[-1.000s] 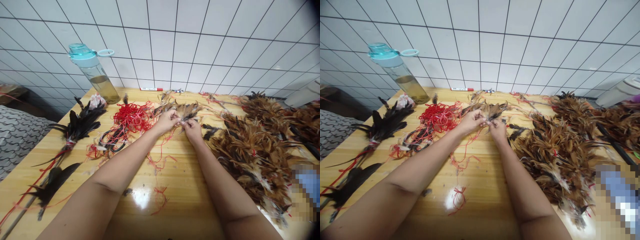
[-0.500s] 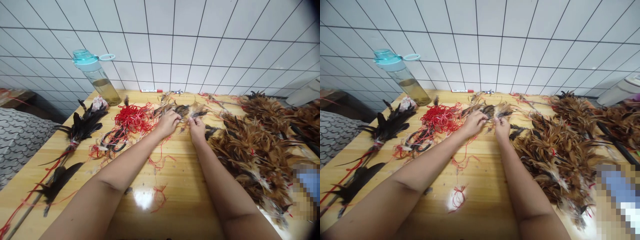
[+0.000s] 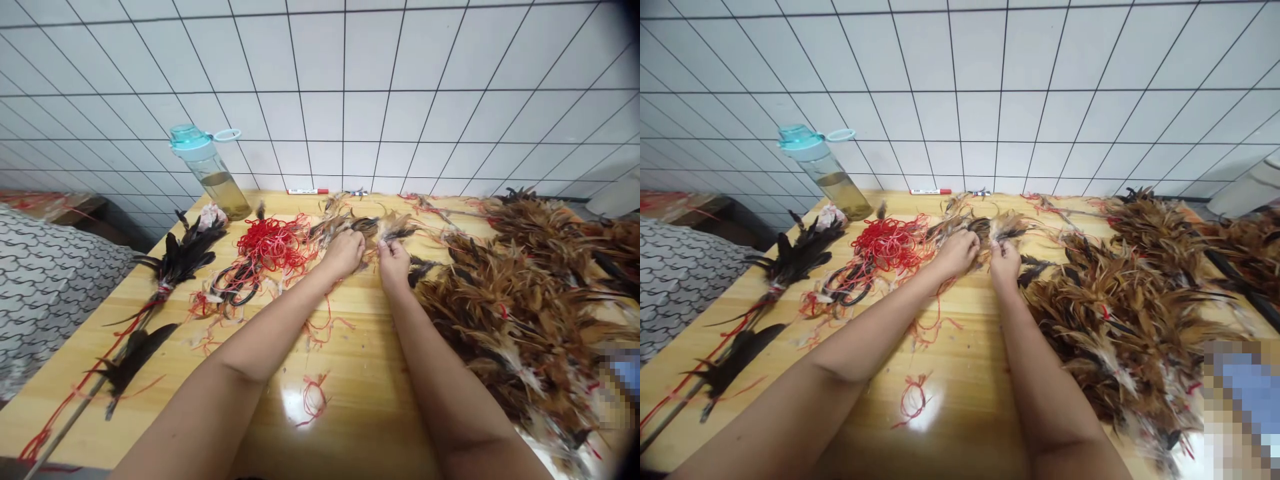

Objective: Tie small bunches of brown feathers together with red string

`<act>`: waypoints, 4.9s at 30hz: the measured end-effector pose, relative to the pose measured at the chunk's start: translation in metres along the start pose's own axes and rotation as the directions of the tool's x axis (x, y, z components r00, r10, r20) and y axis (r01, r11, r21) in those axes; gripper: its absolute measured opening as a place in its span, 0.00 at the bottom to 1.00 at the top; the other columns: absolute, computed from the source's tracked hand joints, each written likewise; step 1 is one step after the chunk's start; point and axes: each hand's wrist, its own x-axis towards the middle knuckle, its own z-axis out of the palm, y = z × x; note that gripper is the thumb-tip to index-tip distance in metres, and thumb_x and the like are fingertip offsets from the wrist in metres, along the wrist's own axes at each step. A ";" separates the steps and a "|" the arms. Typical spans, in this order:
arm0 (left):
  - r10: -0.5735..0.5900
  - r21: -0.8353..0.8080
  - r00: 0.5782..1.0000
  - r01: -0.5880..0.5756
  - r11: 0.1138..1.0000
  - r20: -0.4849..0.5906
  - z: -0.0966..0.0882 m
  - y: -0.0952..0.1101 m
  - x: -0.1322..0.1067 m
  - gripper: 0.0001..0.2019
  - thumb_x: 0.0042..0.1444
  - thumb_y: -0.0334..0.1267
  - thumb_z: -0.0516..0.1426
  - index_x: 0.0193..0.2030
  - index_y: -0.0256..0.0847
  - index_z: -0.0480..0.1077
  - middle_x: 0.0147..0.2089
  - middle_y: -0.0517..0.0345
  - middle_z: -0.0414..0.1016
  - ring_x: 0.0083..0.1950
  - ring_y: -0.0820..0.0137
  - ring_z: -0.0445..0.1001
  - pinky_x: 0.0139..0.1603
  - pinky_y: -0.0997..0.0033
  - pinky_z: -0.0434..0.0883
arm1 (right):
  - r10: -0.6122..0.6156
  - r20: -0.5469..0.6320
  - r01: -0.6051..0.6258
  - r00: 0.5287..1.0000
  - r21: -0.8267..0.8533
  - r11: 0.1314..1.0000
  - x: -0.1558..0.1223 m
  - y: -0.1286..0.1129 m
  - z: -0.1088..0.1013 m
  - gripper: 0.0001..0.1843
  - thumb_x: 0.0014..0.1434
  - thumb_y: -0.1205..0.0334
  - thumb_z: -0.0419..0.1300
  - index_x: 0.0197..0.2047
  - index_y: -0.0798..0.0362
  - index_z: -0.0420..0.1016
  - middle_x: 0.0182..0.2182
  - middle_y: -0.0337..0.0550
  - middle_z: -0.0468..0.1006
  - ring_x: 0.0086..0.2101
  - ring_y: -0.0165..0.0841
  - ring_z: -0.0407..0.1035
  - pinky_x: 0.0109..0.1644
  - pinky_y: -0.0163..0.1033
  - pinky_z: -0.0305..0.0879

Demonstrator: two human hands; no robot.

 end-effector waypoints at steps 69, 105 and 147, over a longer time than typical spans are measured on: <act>-0.312 -0.957 0.921 0.273 0.092 0.233 0.006 -0.001 0.004 0.06 0.47 0.27 0.63 0.28 0.33 0.68 0.24 0.63 0.68 0.23 0.82 0.63 0.27 0.79 0.60 | -0.018 0.144 0.047 0.989 -0.195 0.980 0.003 0.010 -0.002 0.15 0.47 0.48 0.59 0.23 0.52 0.69 0.22 0.38 0.69 0.26 0.31 0.60 0.31 0.37 0.59; -0.335 -0.898 0.942 0.161 0.409 0.017 -0.001 0.001 0.002 0.06 0.47 0.30 0.62 0.32 0.38 0.70 0.31 0.60 0.68 0.30 0.76 0.63 0.34 0.75 0.62 | -0.101 0.235 0.175 0.967 -0.317 0.932 0.001 0.002 -0.003 0.10 0.50 0.56 0.57 0.23 0.52 0.67 0.23 0.39 0.70 0.28 0.32 0.62 0.35 0.40 0.60; -0.254 -0.891 0.928 0.342 0.300 0.271 -0.002 -0.003 0.003 0.08 0.42 0.30 0.63 0.26 0.35 0.67 0.22 0.65 0.66 0.21 0.81 0.62 0.25 0.79 0.60 | -0.101 0.255 0.211 0.962 -0.449 0.868 -0.002 -0.007 -0.004 0.12 0.52 0.60 0.56 0.20 0.51 0.62 0.22 0.38 0.66 0.27 0.32 0.60 0.34 0.38 0.57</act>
